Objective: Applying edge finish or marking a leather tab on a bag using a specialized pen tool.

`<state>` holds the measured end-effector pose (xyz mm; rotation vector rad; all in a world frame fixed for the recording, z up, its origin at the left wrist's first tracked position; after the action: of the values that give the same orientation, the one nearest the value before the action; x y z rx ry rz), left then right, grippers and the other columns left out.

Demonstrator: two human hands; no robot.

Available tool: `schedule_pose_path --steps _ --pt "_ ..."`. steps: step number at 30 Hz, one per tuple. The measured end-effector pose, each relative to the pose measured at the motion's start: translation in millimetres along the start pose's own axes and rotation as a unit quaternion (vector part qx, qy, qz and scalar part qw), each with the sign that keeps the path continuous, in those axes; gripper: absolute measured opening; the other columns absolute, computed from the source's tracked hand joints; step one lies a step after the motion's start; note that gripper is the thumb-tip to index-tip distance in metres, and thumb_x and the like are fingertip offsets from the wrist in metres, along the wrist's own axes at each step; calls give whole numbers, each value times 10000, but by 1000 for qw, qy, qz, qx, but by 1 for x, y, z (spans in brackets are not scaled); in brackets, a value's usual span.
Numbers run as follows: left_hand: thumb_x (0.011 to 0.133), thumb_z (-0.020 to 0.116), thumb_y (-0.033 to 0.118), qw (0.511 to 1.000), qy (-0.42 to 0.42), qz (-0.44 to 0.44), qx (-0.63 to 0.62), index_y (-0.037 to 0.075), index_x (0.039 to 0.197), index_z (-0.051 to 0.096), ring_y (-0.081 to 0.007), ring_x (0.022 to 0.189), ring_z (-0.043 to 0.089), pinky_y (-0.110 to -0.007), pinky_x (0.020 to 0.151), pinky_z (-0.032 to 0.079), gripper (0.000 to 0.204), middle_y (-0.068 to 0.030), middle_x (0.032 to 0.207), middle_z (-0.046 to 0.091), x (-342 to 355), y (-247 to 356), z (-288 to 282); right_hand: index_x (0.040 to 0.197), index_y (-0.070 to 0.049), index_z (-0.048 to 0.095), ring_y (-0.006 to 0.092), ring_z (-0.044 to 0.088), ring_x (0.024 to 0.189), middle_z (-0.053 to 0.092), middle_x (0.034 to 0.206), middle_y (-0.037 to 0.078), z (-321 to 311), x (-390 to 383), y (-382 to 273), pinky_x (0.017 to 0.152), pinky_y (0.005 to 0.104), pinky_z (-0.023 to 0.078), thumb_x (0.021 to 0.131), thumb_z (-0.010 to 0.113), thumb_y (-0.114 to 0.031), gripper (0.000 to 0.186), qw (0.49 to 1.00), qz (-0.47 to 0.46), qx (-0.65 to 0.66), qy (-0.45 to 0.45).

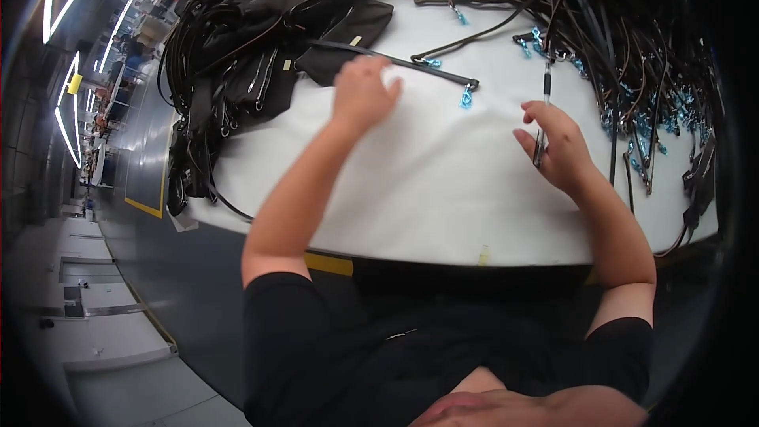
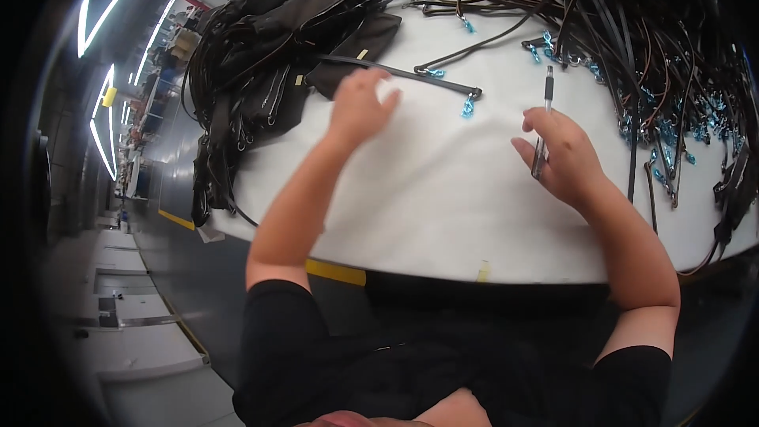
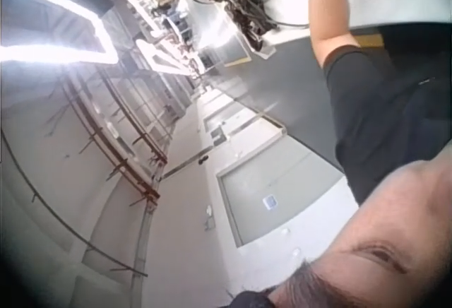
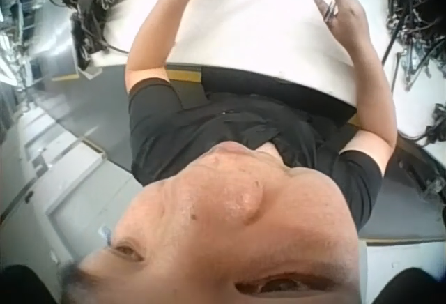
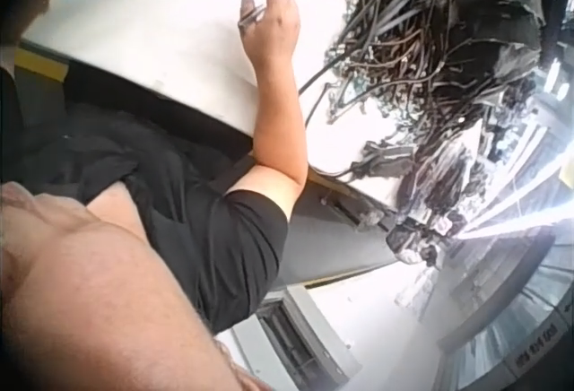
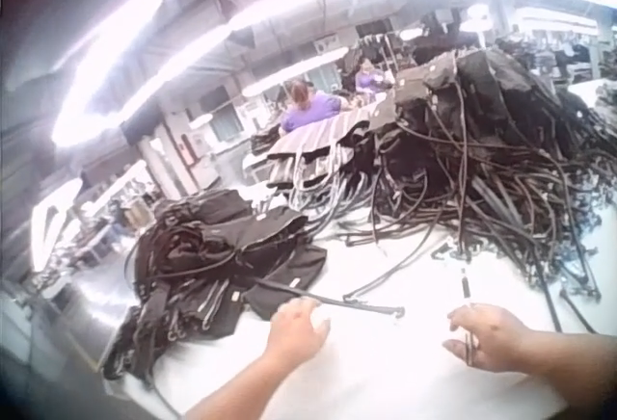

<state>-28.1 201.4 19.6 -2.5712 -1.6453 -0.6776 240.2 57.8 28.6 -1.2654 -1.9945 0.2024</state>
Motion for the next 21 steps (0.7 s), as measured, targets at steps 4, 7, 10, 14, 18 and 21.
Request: schedule_pose_path --steps 4,7,10,14,18,21 --pt "926 677 417 978 28 -149 144 3 1212 692 -402 1153 649 -468 1002 516 503 -244 1170 703 37 -152 -14 1019 -25 584 376 638 803 657 902 165 2 3 0 719 441 509 886 762 -111 238 1000 2 8 1" --pt "890 736 404 976 -25 -188 107 -2 1277 643 -389 1084 688 -441 960 528 569 -217 1111 724 20 -230 -19 997 -31 579 376 628 791 646 871 167 3 2 -5 707 441 504 885 759 -108 226 1000 -3 19 -8" --pt "864 777 327 973 -66 -219 26 -13 1198 659 -328 974 700 -410 873 529 491 -181 1001 717 2 -200 -11 974 -37 567 378 621 782 623 834 168 2 -8 3 703 451 502 878 764 -113 232 1000 -10 11 -13" --pt "758 808 217 977 -94 -183 -61 -35 922 687 -370 1023 625 -411 916 489 324 -182 1074 647 -47 -152 -27 962 -39 557 374 608 764 604 812 164 6 -10 0 693 455 496 878 764 -118 237 999 -16 14 -33" --pt "760 762 122 989 -33 -1 -142 -33 849 620 -297 930 570 -357 863 445 228 -126 964 581 -95 -40 -117 954 -43 544 364 594 750 579 795 156 10 -12 -10 686 457 489 883 758 -122 238 998 -40 21 -39" --pt "893 606 135 907 -16 -121 -403 -62 902 663 -141 867 550 -253 811 410 206 -37 886 572 -134 -19 -166 952 -46 540 360 595 752 574 793 153 12 -17 -11 688 458 488 885 756 -128 240 998 -40 28 -48"
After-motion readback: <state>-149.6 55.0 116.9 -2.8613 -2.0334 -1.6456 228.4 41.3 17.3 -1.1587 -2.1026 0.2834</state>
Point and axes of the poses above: each hand's wrist, its own x-axis towards the middle knuckle, its own z-axis out of the palm, y = z × x, the point moved 9 cm from there along x, towards the middle knuckle
